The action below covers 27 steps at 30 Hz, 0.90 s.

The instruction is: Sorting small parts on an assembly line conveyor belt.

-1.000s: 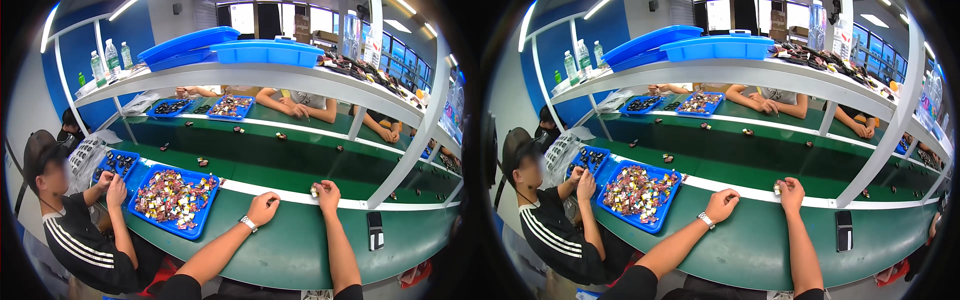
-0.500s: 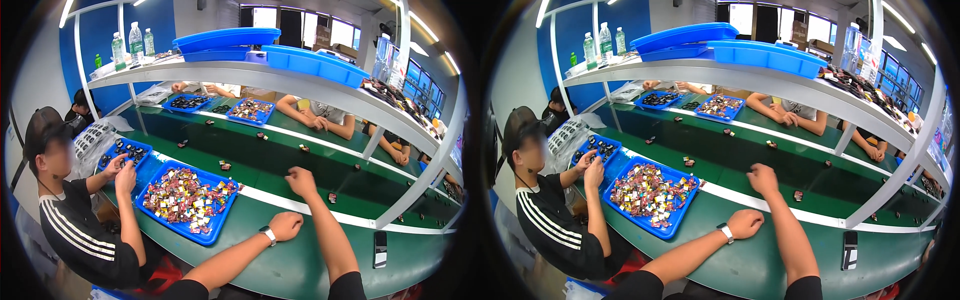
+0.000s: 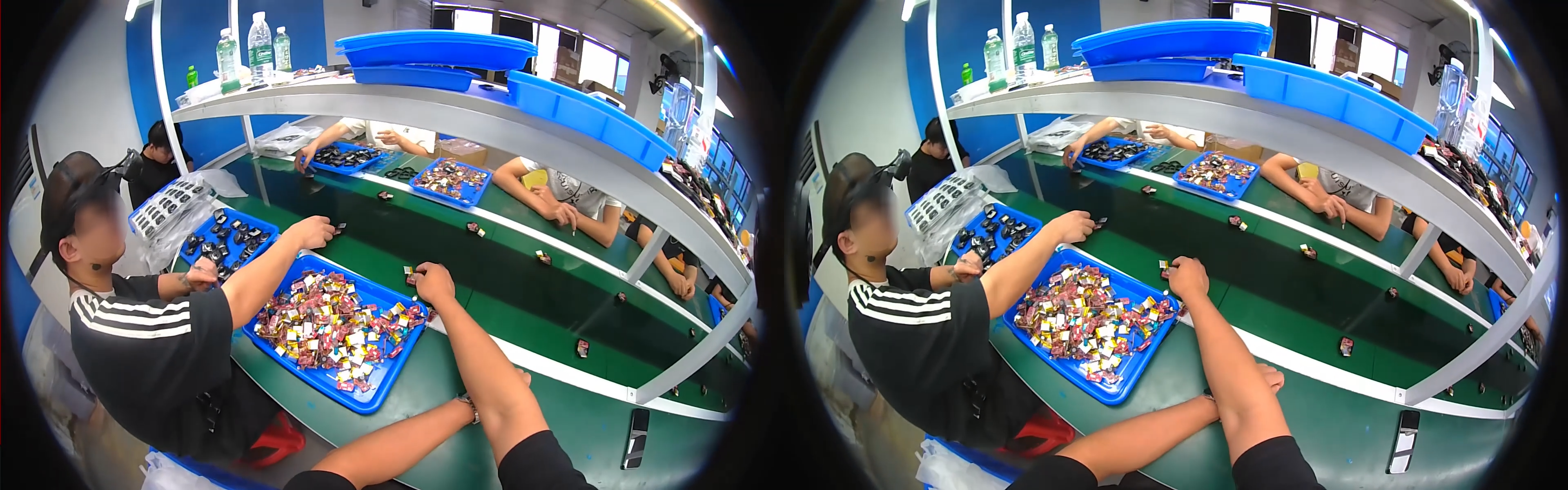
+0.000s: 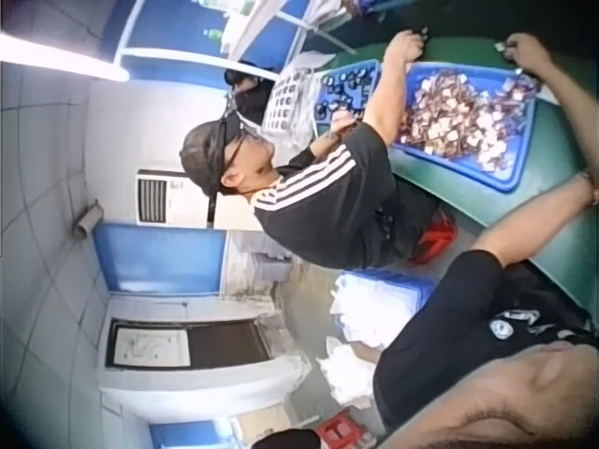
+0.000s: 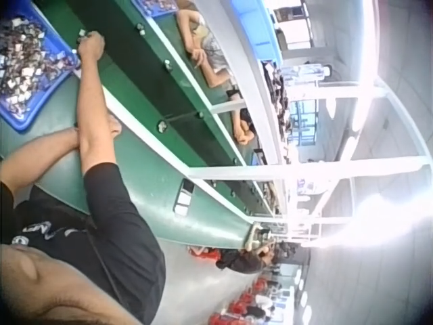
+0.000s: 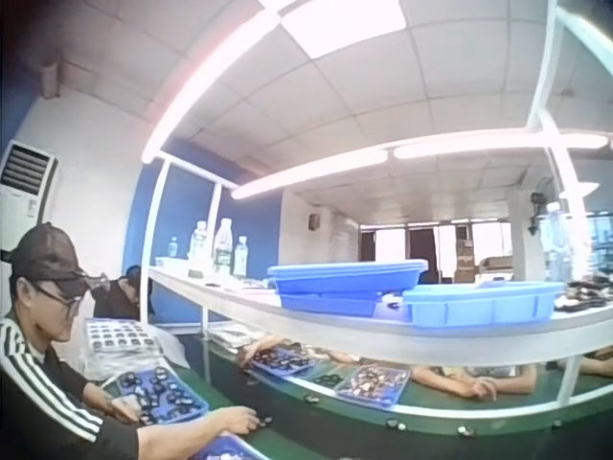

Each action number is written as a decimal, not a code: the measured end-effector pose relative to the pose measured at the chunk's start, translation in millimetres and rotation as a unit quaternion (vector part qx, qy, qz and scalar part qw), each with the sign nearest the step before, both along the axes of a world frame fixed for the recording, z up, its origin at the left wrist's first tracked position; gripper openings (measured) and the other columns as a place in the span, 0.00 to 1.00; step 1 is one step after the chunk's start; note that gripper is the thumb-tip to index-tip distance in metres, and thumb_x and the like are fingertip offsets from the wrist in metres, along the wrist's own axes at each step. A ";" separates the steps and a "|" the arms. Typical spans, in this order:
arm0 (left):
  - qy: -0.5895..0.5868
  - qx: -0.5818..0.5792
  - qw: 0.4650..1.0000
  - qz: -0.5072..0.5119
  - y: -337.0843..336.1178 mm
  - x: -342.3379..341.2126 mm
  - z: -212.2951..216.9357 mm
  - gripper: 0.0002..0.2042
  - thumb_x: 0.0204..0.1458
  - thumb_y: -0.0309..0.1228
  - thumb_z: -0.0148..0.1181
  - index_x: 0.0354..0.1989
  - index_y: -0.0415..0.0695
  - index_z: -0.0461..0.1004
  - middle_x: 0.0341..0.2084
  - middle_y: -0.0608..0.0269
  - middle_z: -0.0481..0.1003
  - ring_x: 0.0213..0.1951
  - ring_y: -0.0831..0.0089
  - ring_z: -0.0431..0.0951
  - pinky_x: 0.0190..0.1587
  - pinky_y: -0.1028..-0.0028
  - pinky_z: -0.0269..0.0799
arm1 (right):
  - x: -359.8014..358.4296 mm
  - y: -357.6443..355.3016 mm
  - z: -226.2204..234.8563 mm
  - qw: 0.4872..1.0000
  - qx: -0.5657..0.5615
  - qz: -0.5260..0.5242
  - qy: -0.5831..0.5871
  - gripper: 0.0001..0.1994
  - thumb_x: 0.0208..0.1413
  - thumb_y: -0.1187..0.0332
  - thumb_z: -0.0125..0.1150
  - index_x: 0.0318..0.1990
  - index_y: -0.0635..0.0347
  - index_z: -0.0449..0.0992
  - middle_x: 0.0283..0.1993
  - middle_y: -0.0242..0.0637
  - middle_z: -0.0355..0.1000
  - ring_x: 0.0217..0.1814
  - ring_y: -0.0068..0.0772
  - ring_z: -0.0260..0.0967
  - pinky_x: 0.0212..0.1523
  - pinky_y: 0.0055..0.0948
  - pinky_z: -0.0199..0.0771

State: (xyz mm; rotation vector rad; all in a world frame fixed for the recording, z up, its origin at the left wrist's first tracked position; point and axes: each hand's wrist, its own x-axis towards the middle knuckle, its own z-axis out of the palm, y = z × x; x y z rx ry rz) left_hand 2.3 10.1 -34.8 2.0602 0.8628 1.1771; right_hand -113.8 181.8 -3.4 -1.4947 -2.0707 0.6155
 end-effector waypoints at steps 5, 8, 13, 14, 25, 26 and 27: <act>-0.112 -0.193 0.971 -0.086 16.6 16.1 -35.4 0.05 0.55 0.32 0.52 0.29 0.45 0.68 0.23 0.66 0.69 0.29 0.68 0.67 0.35 0.68 0.61 | 31.9 6.6 20.1 0.990 -0.119 0.005 0.072 0.09 0.43 0.68 0.66 0.35 0.53 0.81 0.40 0.43 0.77 0.46 0.44 0.75 0.49 0.37 0.74; 0.219 -0.063 0.972 0.052 -3.5 7.2 33.0 0.12 0.50 0.38 0.58 0.38 0.44 0.76 0.33 0.52 0.78 0.39 0.52 0.77 0.42 0.60 0.72 | 91.3 11.4 35.9 0.964 -0.163 0.029 0.210 0.09 0.39 0.70 0.68 0.32 0.58 0.79 0.31 0.35 0.76 0.34 0.29 0.74 0.38 0.29 0.72; 0.110 0.019 0.991 0.073 -6.1 -5.6 23.9 0.06 0.51 0.29 0.55 0.34 0.41 0.76 0.31 0.54 0.78 0.34 0.57 0.79 0.38 0.63 0.74 | 207.4 -49.1 88.1 0.904 -0.223 0.092 0.354 0.08 0.52 0.74 0.63 0.39 0.63 0.75 0.35 0.33 0.74 0.35 0.22 0.73 0.39 0.23 0.76; 0.114 0.022 0.991 0.070 -7.2 -5.8 27.2 0.06 0.51 0.29 0.55 0.34 0.41 0.76 0.31 0.54 0.78 0.34 0.57 0.79 0.38 0.63 0.74 | 233.6 -60.9 86.4 0.903 -0.212 0.070 0.367 0.09 0.50 0.76 0.63 0.40 0.64 0.76 0.32 0.31 0.73 0.32 0.20 0.71 0.35 0.22 0.74; -0.044 -0.230 0.966 -0.113 0.0 -7.2 38.8 0.13 0.58 0.29 0.55 0.50 0.39 0.71 0.38 0.60 0.78 0.35 0.79 0.76 0.40 0.75 0.74 | 332.0 -181.4 48.3 0.975 -0.164 0.008 0.148 0.12 0.44 0.79 0.66 0.39 0.66 0.75 0.32 0.34 0.75 0.34 0.23 0.73 0.38 0.24 0.75; -0.020 -0.187 0.975 -0.116 -1.7 -8.5 38.1 0.14 0.57 0.28 0.57 0.50 0.39 0.71 0.38 0.61 0.78 0.36 0.79 0.77 0.41 0.75 0.74 | 324.9 -180.8 46.6 0.974 -0.169 0.019 0.148 0.12 0.44 0.79 0.66 0.39 0.66 0.75 0.32 0.34 0.75 0.34 0.23 0.73 0.38 0.24 0.75; -0.019 -0.188 0.976 -0.108 -1.8 -10.8 37.2 0.14 0.57 0.28 0.57 0.50 0.39 0.71 0.38 0.61 0.78 0.36 0.79 0.77 0.41 0.75 0.74 | 319.1 -180.2 46.4 0.977 -0.145 0.032 0.153 0.13 0.45 0.79 0.66 0.40 0.66 0.73 0.33 0.34 0.75 0.34 0.22 0.73 0.38 0.23 0.75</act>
